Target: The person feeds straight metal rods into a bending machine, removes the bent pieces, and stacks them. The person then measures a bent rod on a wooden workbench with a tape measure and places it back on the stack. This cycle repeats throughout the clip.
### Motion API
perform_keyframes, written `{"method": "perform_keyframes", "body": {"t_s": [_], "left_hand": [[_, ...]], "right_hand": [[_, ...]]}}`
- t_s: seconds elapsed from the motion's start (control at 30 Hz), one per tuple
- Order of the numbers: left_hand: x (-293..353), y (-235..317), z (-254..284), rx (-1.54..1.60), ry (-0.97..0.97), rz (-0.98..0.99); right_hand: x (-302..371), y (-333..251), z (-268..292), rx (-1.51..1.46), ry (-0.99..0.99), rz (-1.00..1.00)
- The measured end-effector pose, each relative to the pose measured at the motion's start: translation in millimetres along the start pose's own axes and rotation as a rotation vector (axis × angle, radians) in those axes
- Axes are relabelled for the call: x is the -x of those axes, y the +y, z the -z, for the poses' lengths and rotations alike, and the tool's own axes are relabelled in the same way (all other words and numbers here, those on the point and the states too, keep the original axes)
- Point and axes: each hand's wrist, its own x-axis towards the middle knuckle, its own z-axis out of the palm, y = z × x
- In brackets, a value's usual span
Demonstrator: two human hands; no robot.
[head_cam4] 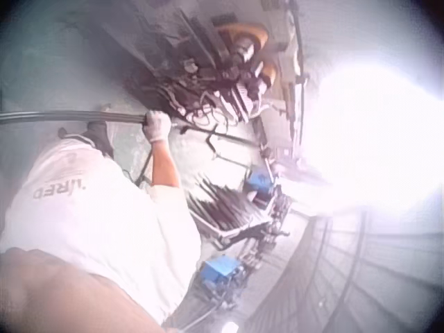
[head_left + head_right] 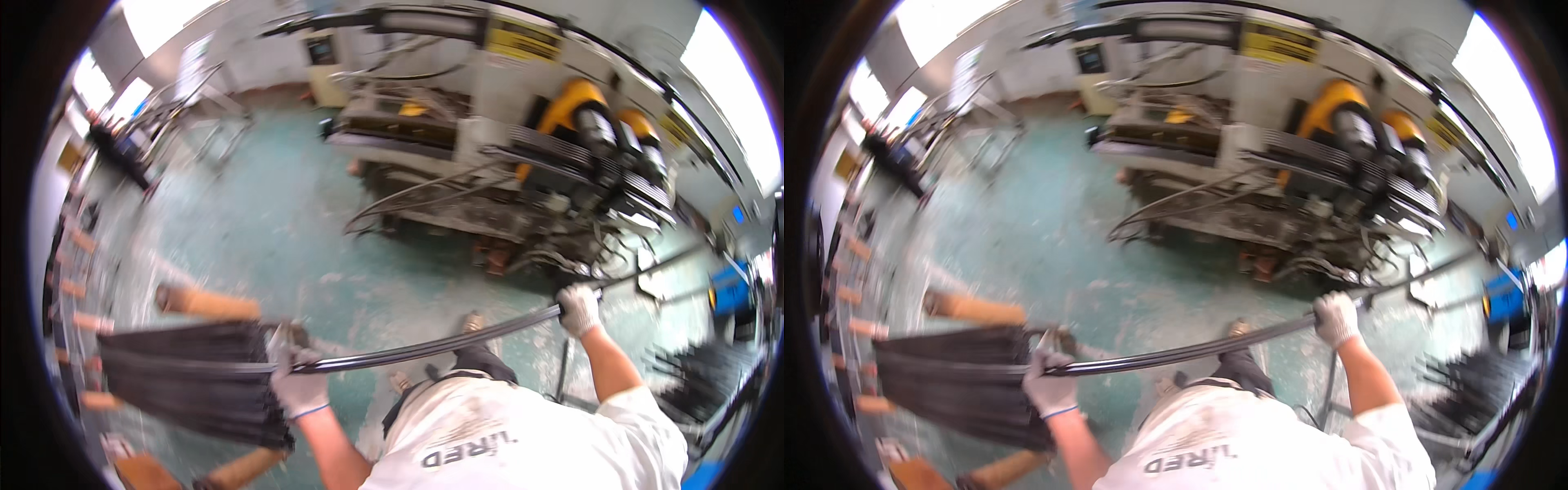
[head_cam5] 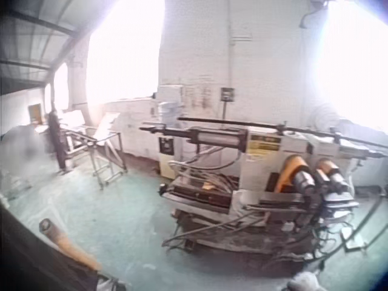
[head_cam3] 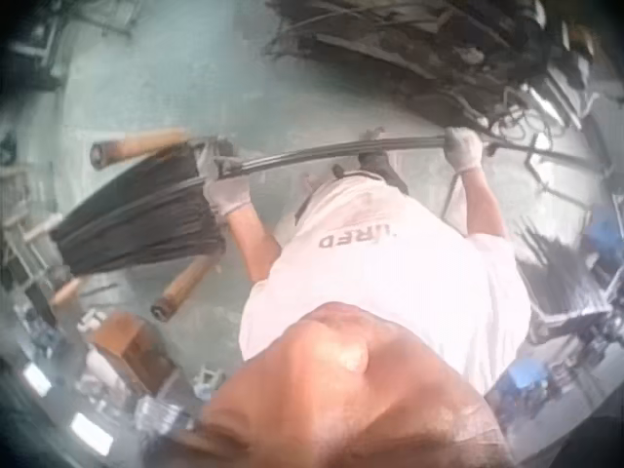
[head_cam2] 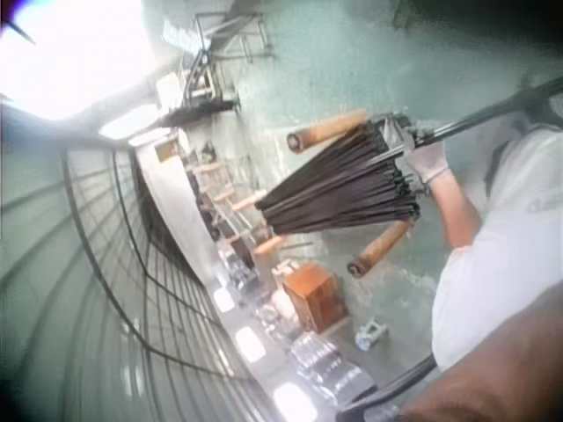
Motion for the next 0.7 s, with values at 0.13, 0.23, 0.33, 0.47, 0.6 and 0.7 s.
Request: {"method": "perform_keyframes", "body": {"t_s": [0.13,0.23,0.33,0.47,0.6,0.7], "left_hand": [[-21,18,-89,0.046,-0.373,-0.022],[-12,-24,-189,-0.021,-0.365,-0.033],[-17,-107,-254,-0.097,-0.388,-0.06],[-15,-221,-308,-0.214,-0.536,0.083],[-11,-261,-375,-0.364,-0.737,0.19],[-34,-249,-407,-0.417,-0.809,0.115]], "right_hand": [[16,150,1,-0.042,0.248,-0.392],[19,210,-7,0.257,0.636,-0.885],[18,228,-25,-1.064,0.702,-1.246],[-55,107,42,-2.804,0.642,-0.75],[-68,155,30,-2.632,0.88,-0.986],[-60,204,34,-2.485,1.029,-1.008]]}}
